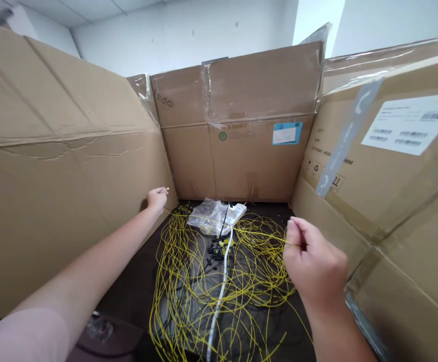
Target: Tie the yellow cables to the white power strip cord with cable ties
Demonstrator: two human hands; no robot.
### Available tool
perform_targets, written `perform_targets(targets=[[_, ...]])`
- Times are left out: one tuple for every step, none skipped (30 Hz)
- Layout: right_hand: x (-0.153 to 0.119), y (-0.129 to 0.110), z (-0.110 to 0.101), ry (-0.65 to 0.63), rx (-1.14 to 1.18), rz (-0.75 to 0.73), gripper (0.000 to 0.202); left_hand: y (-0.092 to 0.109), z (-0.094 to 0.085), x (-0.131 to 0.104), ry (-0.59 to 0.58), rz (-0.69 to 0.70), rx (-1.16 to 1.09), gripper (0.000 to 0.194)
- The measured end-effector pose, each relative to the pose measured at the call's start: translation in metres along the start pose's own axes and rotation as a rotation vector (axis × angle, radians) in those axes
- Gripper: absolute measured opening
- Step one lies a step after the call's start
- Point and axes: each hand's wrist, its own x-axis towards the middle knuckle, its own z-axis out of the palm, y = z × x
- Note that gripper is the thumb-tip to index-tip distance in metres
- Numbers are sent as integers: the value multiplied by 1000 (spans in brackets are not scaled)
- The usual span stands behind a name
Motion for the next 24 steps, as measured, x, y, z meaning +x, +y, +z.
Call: perform_targets(targets=[[3,0,-6,18,-15,12,21,-5,1,3,-23,4,31,28],[6,0,-13,24,-15,15,22,-10,2,6,-49,8,56,28],[6,-2,-18,9,10,1,21,-16,4,8,-76,13,81,29],[6,-6,-22,-50,69,-40,21,-21,7,10,-101,19,107,29],[3,-10,-26,-155,151,-100,21,-25,10,12,-126,25,133,29],[-2,-16,-28,-304,244,-174,20,-29,15,13,-150,30,157,30],[-8,-22,-29,-494,337,-254,19,-32,19,15,-173,33,180,30],[-15,-28,-30,-687,410,-323,18,-34,24,16,-195,36,202,31],[-22,-34,-30,-865,464,-378,16,-36,29,18,-215,39,224,31],[-29,-39,-29,-1012,504,-412,17,-37,35,20,-233,43,248,31],[-34,-42,-28,-1128,542,-436,23,-38,40,22,-250,49,274,32],[-38,-44,-26,-1211,581,-448,33,-38,44,23,-264,56,304,32],[-40,-44,-23,-1260,621,-443,45,-39,48,24,-278,64,338,32],[-41,-42,-20,-1280,662,-422,55,-41,51,25,-289,72,376,32],[-40,-39,-15,-1279,707,-380,58,-43,53,26,-299,79,417,32],[-40,-36,-9,-1257,750,-308,52,-45,54,26,-307,85,458,31],[-39,-32,-3,-1219,786,-208,41,-48,55,26,-312,89,497,31],[-40,-28,4,-1165,804,-83,28,-51,55,25,-313,95,530,29],[-41,-24,12,-1093,797,43,19,-54,54,24,-308,103,556,28],[-44,-20,18,-1006,763,150,16,-56,53,22,-298,116,574,26],[-47,-16,24,-917,718,231,17,-57,53,21,-280,135,584,24],[-51,-14,29,-841,673,282,19,-57,52,19,-257,162,586,22],[-55,-11,32,-783,637,311,19,-56,52,18,-230,192,579,22],[-58,-9,35,-740,613,329,20,-53,52,16,-201,224,566,22]])
